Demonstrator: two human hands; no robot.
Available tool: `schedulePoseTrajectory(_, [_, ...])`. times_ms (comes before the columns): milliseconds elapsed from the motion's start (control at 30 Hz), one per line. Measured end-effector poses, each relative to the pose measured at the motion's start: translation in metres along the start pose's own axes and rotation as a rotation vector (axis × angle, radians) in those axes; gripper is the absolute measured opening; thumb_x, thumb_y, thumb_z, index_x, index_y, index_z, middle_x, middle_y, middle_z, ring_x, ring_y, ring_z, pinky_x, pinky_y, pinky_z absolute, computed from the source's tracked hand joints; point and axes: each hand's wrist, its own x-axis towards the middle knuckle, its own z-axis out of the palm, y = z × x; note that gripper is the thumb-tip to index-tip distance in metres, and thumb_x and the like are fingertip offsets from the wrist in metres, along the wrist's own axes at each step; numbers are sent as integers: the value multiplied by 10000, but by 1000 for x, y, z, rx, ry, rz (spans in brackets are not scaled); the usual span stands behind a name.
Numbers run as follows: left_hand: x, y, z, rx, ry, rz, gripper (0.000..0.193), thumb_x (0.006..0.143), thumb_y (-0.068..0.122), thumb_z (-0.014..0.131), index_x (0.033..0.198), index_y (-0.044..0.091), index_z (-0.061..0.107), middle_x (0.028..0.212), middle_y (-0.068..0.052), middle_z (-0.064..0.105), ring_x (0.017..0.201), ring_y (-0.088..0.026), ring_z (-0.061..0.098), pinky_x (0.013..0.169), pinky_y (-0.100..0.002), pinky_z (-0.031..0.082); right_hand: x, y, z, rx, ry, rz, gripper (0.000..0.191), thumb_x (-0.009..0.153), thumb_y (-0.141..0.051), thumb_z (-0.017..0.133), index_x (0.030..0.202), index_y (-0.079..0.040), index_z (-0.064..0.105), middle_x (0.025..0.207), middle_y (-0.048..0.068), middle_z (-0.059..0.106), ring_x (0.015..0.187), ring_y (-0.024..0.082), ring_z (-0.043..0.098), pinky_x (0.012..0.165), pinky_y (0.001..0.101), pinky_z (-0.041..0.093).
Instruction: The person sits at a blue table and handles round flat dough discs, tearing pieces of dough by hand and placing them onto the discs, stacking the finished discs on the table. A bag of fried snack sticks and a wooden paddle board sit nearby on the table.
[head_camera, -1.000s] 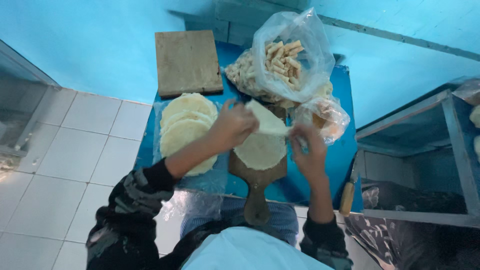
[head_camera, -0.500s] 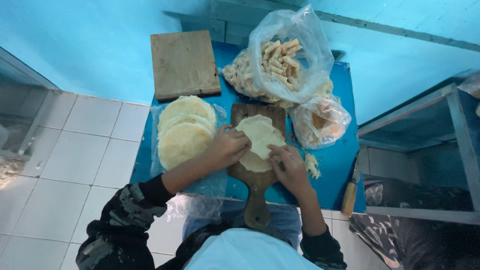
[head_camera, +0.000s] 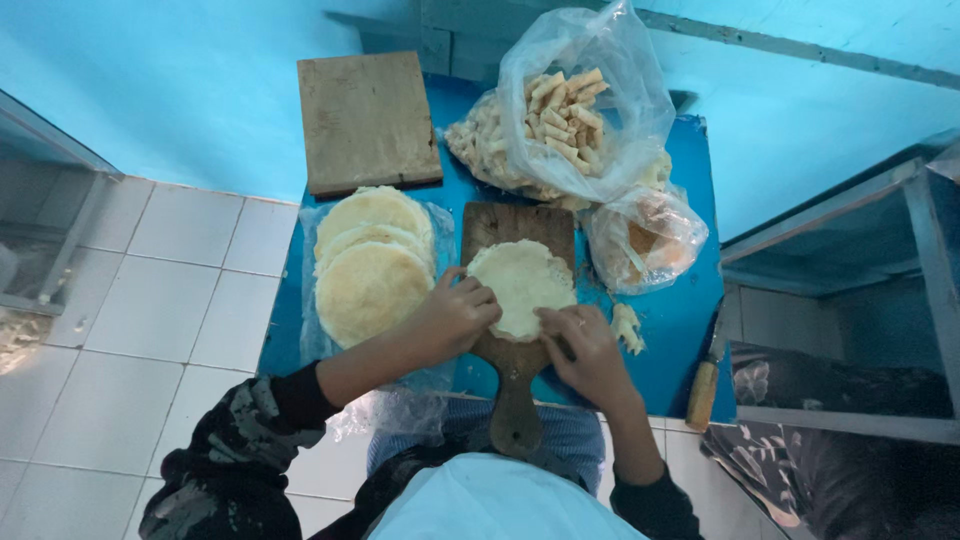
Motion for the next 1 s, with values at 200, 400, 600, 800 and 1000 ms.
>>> schedulePoseTrajectory(200, [-1,-3,3,25,-51,34,191,743,83,686,932,101,660,993,-73,648,1033,-296,606,1010,-549,417,28,27,0,34,-65,204,365,910,6,641,1266,-53,584,1148,195,660,1095,403,639,922,470,516])
schedulePoseTrajectory(400, [-6,-2,6,30,-37,33,177,773,90,664,950,93,663,1009,-70,644,1048,-288,606,1032,-543,419,62,46,19,55,-146,194,590,821,101,528,1394,-39,492,1143,213,654,1120,416,607,979,492,483])
schedulePoseTrajectory(600, [-4,-1,0,43,-64,63,179,779,104,653,956,83,667,1015,-82,638,1050,-296,599,1034,-541,417,70,43,21,87,-83,144,630,840,104,533,1449,-44,471,1207,232,643,1148,428,595,987,500,476])
schedulePoseTrajectory(800, [3,2,-15,10,-100,23,113,870,197,684,929,101,675,975,-80,641,1021,-303,606,1005,-566,409,77,46,33,51,-125,103,625,818,50,630,1418,-44,482,1048,207,645,1025,410,609,899,492,490])
schedulePoseTrajectory(1000, [26,-39,-20,-77,-28,-136,122,864,193,687,956,114,688,991,-98,656,987,-343,630,885,-535,456,77,48,40,-42,-2,42,500,854,51,662,1330,-88,590,955,124,662,924,348,660,828,456,523])
